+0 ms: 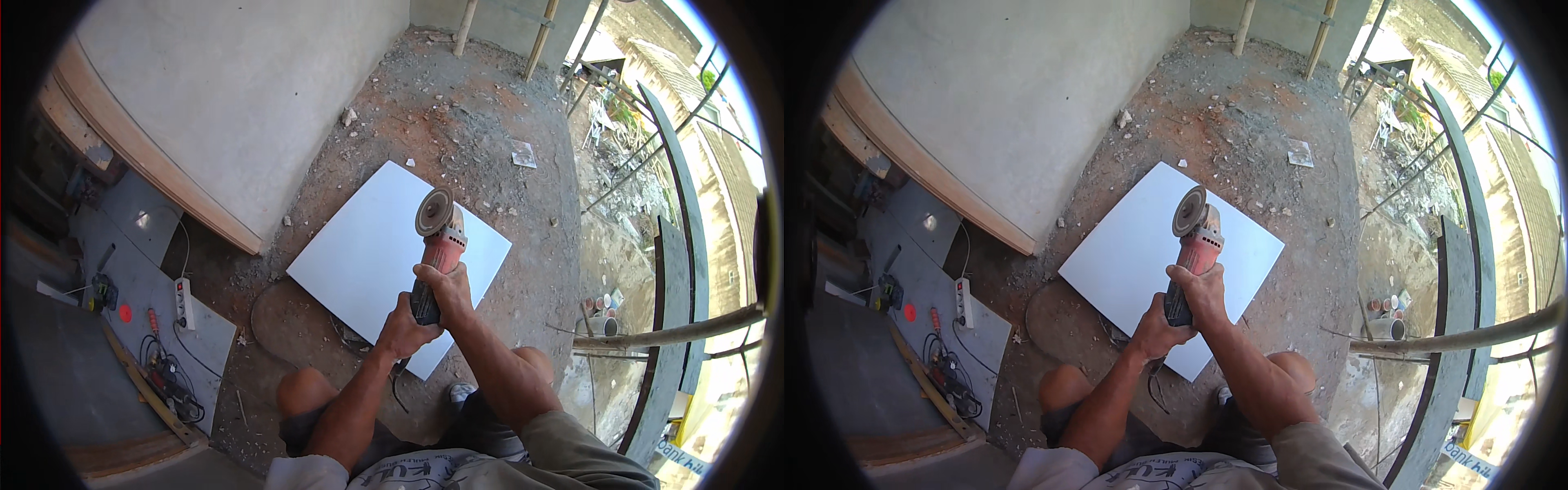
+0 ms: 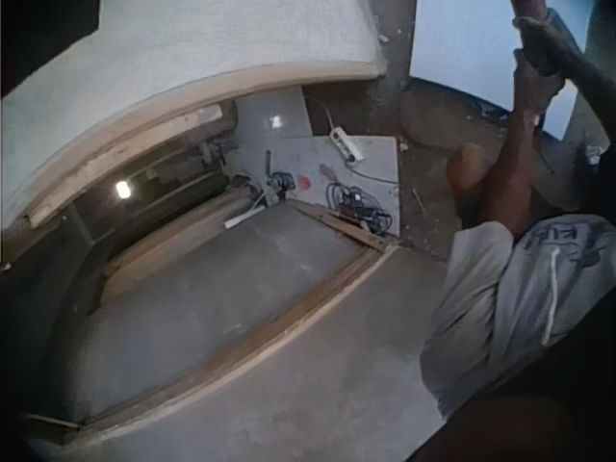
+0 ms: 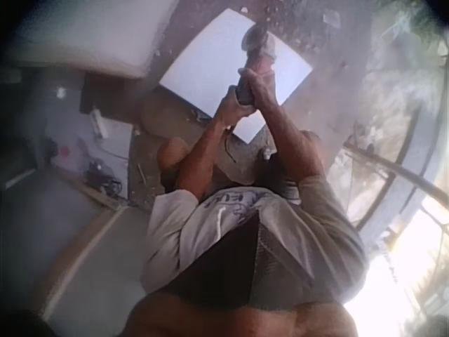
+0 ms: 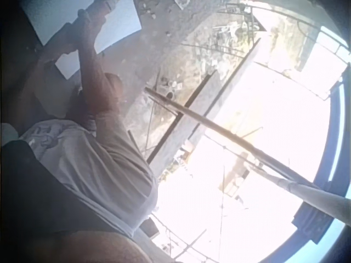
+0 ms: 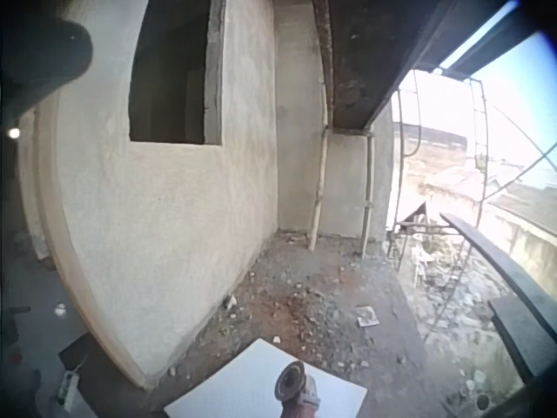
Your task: The person picks up a tile and lays it on the ground, plugs an angle grinder into an extension strip, and cuts the tile with the grinder.
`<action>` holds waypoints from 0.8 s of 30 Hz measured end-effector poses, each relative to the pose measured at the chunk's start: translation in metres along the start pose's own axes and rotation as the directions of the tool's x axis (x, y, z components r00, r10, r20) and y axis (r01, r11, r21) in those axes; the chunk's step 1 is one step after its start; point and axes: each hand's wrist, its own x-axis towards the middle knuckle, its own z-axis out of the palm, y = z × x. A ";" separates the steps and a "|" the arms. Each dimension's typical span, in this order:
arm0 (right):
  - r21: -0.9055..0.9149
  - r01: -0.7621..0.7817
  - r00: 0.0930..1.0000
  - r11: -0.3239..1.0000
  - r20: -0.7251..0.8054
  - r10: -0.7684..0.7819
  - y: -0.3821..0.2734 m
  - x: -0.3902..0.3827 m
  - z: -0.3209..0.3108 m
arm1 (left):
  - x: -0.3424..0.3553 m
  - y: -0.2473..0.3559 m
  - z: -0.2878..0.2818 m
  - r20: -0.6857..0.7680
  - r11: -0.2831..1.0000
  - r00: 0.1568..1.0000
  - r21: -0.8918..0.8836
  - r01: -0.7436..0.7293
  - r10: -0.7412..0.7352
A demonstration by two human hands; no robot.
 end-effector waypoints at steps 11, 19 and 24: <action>0.015 -0.061 0.998 0.998 0.020 0.061 -0.017 -0.019 -0.002 | -0.003 0.010 -0.011 0.241 0.776 0.958 -0.629 0.035 0.153; -0.106 0.018 0.997 0.994 -0.069 -0.025 -0.014 -0.023 -0.006 | -0.009 0.013 0.001 0.166 0.777 0.984 -0.627 0.053 0.068; -0.081 0.028 0.997 0.996 -0.075 -0.034 -0.015 -0.026 -0.010 | -0.008 0.012 0.001 0.181 0.792 0.982 -0.607 0.065 0.058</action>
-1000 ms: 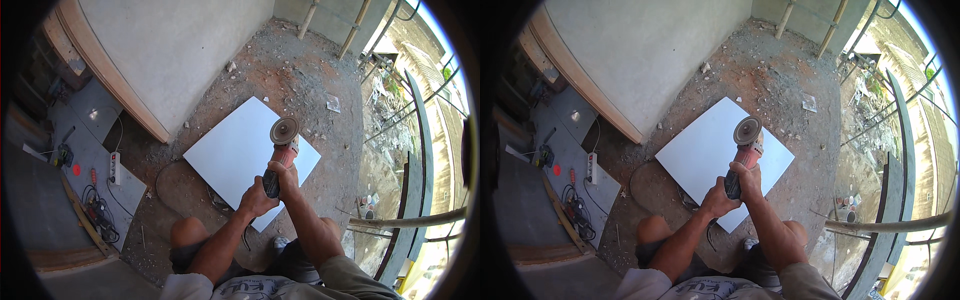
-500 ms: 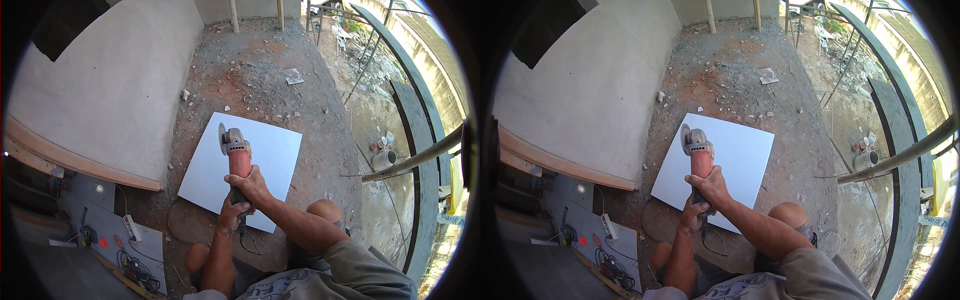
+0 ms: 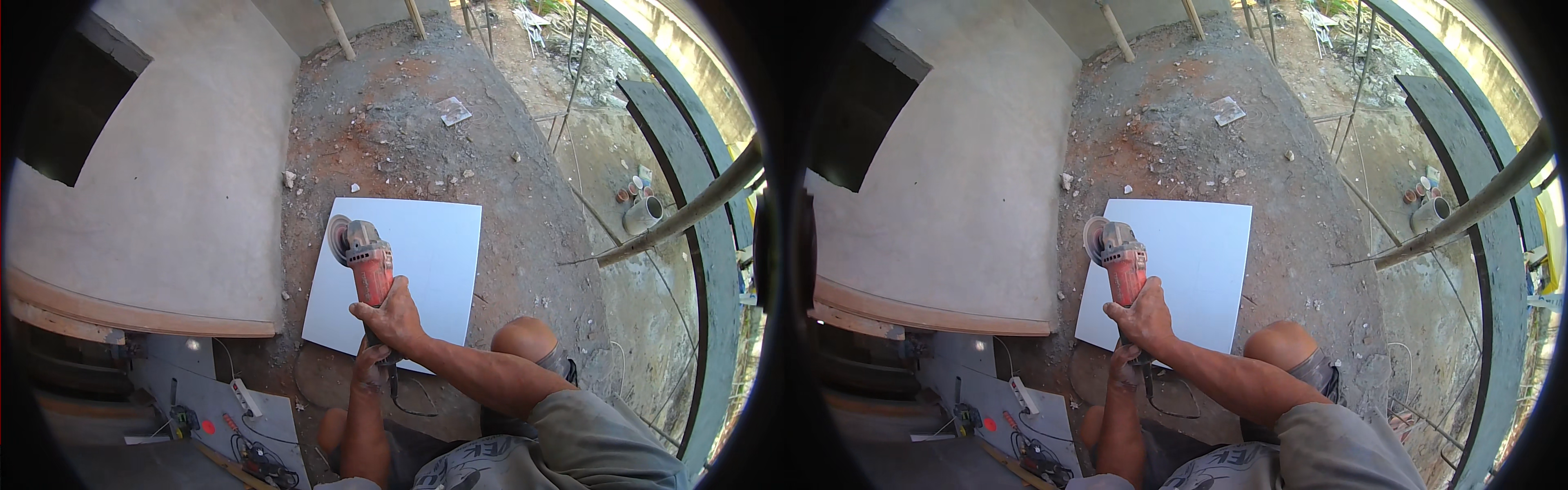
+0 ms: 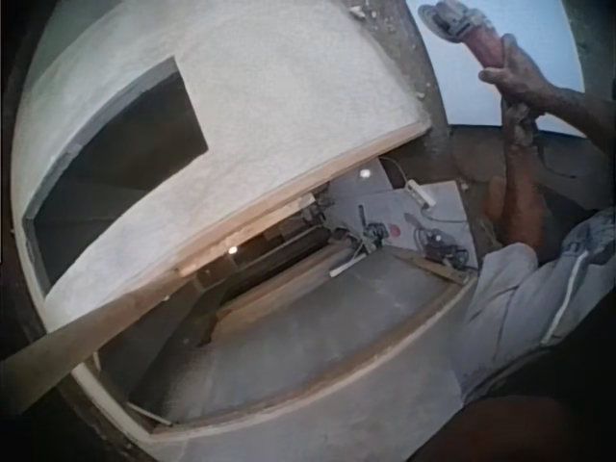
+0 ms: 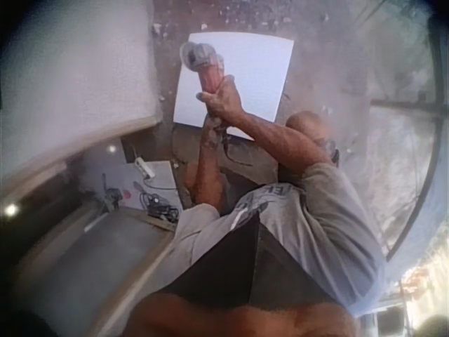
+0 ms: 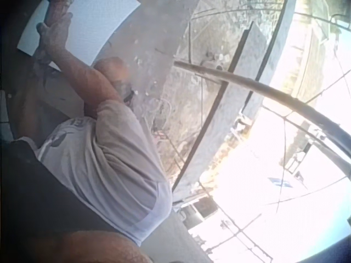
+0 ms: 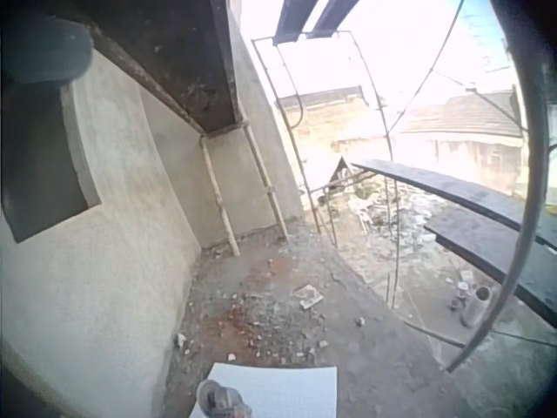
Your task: The person picks up a tile and lays it on the ground, plugs an angle grinder into an extension strip, and cuts the tile with the grinder.
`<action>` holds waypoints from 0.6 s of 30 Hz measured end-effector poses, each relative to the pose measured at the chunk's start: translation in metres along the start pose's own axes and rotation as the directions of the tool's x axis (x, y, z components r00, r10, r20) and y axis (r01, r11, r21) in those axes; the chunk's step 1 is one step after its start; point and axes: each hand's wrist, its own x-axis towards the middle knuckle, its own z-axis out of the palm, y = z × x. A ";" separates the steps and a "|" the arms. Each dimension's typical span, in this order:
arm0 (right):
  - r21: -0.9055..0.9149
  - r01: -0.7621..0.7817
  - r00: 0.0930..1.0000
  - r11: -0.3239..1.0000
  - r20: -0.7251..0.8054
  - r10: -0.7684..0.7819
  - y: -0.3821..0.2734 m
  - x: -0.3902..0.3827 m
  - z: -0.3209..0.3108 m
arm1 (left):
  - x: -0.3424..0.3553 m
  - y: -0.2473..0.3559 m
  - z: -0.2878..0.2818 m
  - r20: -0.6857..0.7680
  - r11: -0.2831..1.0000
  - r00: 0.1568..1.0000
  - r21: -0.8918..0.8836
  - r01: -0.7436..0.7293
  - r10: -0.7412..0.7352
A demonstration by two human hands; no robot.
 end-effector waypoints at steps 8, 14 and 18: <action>0.043 -0.031 0.999 0.999 0.032 0.030 -0.001 0.000 -0.004 | 0.001 0.004 0.002 0.012 0.998 0.999 0.050 0.037 -0.037; 0.170 -0.023 0.995 0.985 0.103 0.006 -0.002 0.000 -0.008 | 0.007 0.005 -0.007 0.145 0.998 0.989 0.035 -0.042 0.037; 0.143 0.063 0.990 0.988 0.114 -0.080 0.002 -0.004 0.001 | 0.011 0.008 -0.020 0.181 0.999 0.983 0.013 0.030 -0.031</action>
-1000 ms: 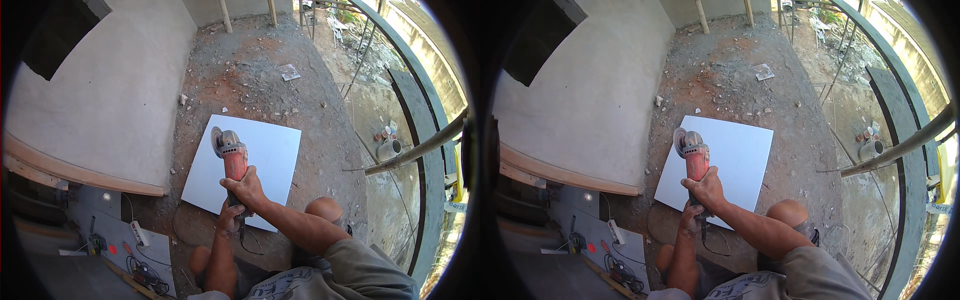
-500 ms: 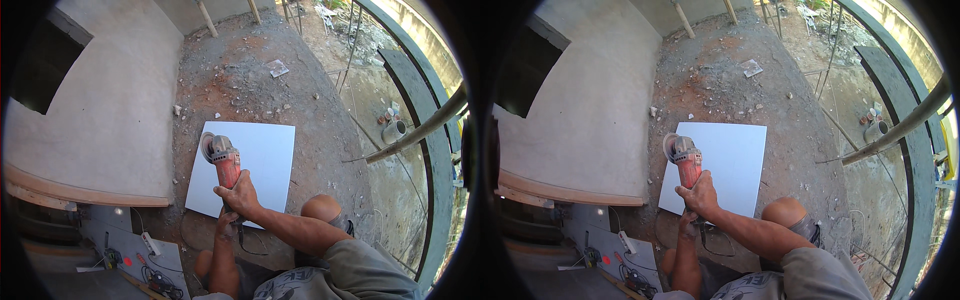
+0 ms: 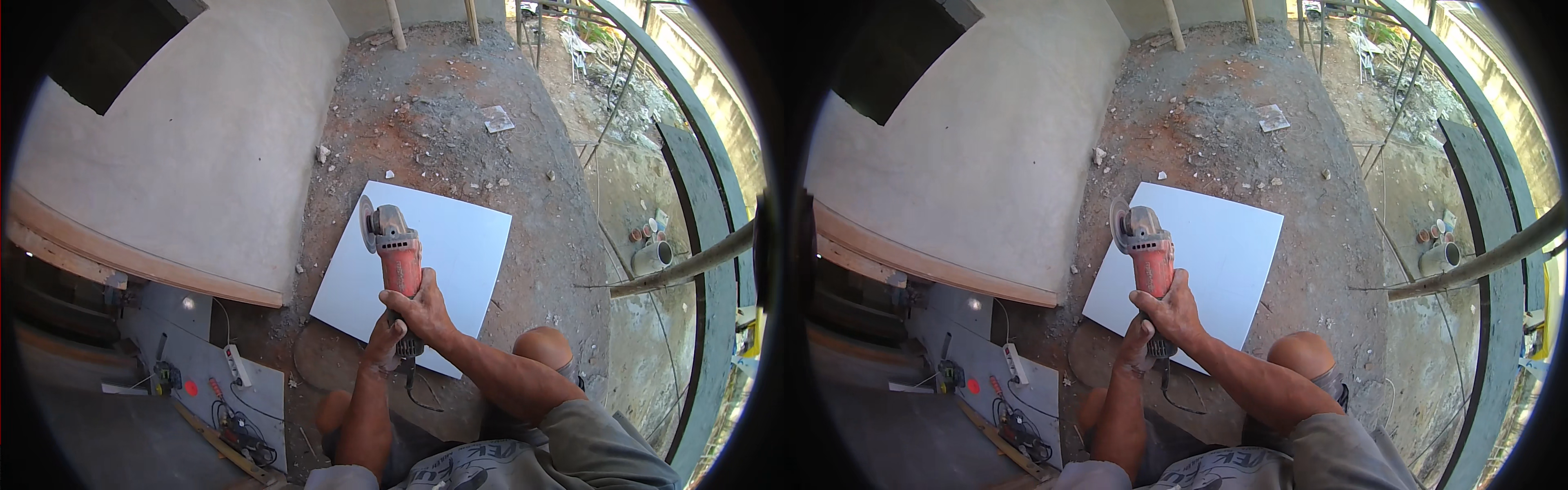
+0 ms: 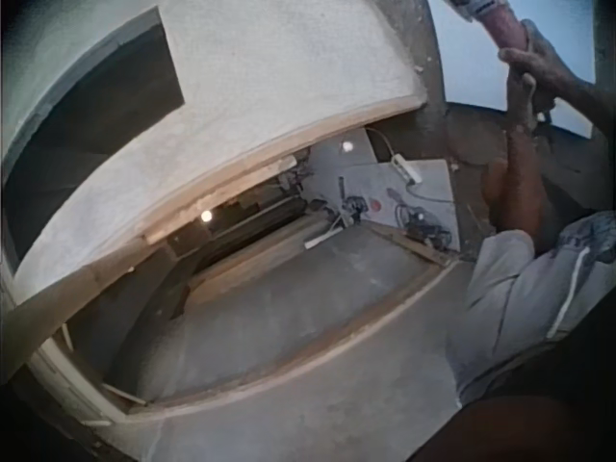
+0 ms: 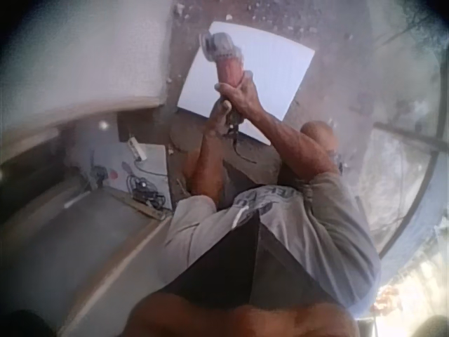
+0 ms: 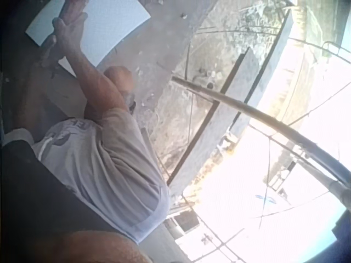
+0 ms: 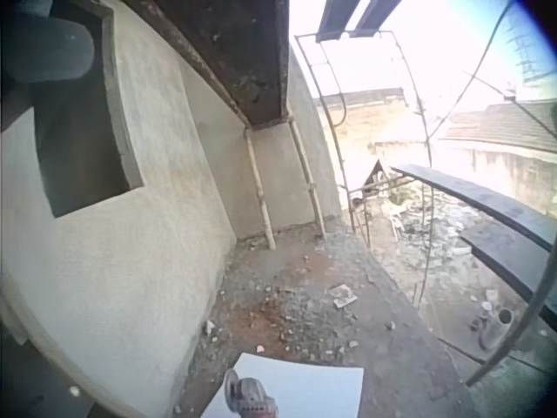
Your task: The person picks up a tile and lays it on the ground, plugs an angle grinder into an extension strip, and cuts the tile with the grinder.
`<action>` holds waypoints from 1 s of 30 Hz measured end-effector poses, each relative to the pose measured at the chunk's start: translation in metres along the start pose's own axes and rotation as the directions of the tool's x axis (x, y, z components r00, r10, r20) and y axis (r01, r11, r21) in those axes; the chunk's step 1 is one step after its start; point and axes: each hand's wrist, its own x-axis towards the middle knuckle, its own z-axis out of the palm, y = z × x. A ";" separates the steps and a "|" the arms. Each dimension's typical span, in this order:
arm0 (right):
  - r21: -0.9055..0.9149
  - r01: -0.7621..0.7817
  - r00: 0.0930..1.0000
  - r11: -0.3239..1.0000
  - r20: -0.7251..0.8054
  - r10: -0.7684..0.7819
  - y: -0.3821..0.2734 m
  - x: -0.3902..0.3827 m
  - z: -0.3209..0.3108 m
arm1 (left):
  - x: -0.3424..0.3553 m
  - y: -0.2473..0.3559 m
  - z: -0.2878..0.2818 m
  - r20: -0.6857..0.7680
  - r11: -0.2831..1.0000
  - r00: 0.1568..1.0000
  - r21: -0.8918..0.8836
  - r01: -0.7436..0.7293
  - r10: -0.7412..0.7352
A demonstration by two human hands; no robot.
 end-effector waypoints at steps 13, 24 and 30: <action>-0.029 0.063 0.998 0.998 0.030 -0.062 -0.007 -0.010 0.017 | -0.015 0.003 0.006 -0.096 0.985 0.986 -0.088 -0.147 0.138; -0.041 0.049 0.999 0.998 -0.020 -0.050 0.002 0.001 0.004 | -0.002 -0.005 0.011 -0.093 0.991 0.993 -0.109 -0.082 0.072; -0.002 0.032 0.999 0.999 0.032 -0.032 -0.001 0.005 0.008 | -0.005 0.000 0.011 -0.125 0.990 0.989 -0.112 -0.089 0.075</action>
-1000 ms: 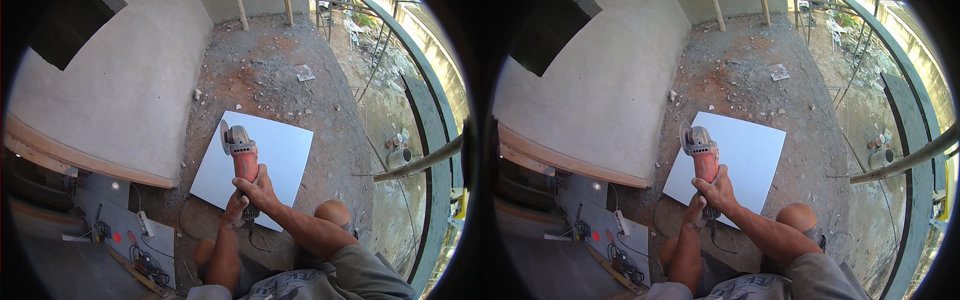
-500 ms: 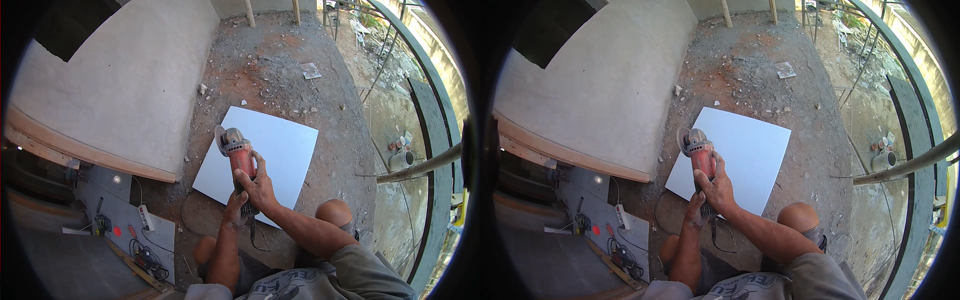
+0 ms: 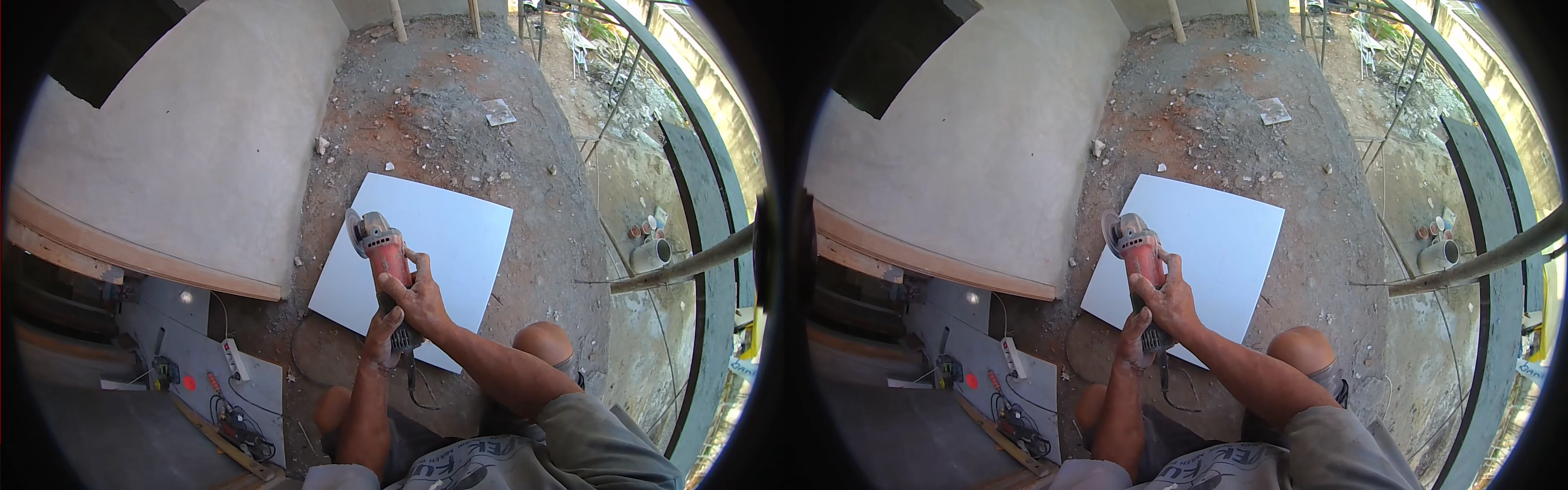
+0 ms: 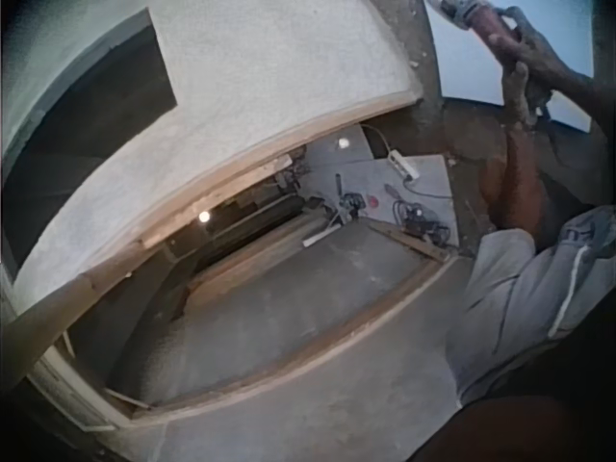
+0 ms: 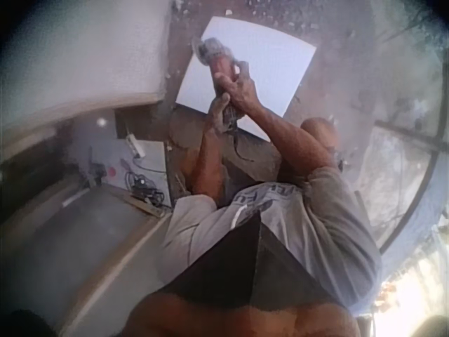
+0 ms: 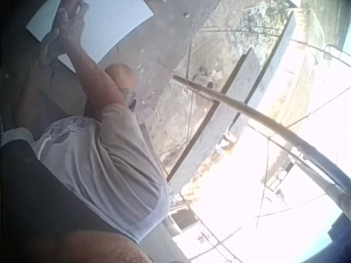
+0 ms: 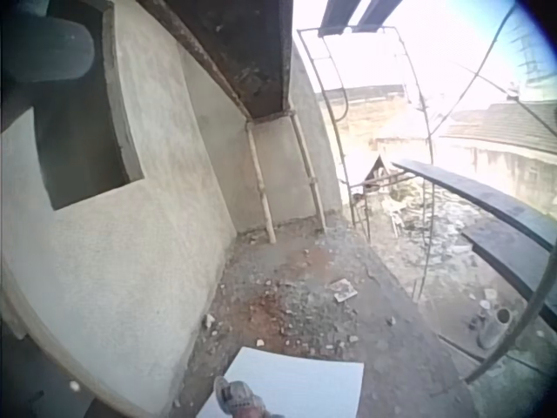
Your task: The person picks up a tile and lays it on the ground, plugs an angle grinder into an extension strip, and cuts the tile with the grinder.
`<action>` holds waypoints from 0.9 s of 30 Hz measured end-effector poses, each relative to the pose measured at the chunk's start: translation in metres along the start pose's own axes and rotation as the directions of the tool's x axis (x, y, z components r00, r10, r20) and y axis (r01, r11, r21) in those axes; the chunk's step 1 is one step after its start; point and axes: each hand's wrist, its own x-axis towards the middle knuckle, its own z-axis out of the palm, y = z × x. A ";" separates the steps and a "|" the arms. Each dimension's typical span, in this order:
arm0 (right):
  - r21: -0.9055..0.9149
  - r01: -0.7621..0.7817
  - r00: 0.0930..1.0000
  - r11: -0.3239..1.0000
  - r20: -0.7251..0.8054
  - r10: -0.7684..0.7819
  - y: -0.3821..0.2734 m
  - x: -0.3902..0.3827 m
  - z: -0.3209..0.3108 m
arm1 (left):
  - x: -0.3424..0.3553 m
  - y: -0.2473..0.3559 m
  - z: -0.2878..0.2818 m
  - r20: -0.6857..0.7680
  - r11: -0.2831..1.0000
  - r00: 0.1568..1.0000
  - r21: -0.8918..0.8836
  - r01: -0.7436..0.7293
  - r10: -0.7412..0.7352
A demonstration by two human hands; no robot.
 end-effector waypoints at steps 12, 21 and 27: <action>0.399 -0.132 0.991 0.907 0.051 0.122 0.013 0.005 0.004 | -0.008 0.004 -0.005 -0.021 1.000 1.000 -0.003 0.001 -0.001; 0.434 -0.365 0.926 0.824 0.263 0.272 -0.014 -0.005 -0.009 | -0.017 0.010 -0.006 0.119 1.000 0.993 0.014 0.013 -0.014; 0.494 -0.372 0.899 0.786 0.402 0.172 -0.011 -0.002 -0.013 | -0.019 0.010 -0.007 0.122 1.000 0.993 0.007 0.004 -0.005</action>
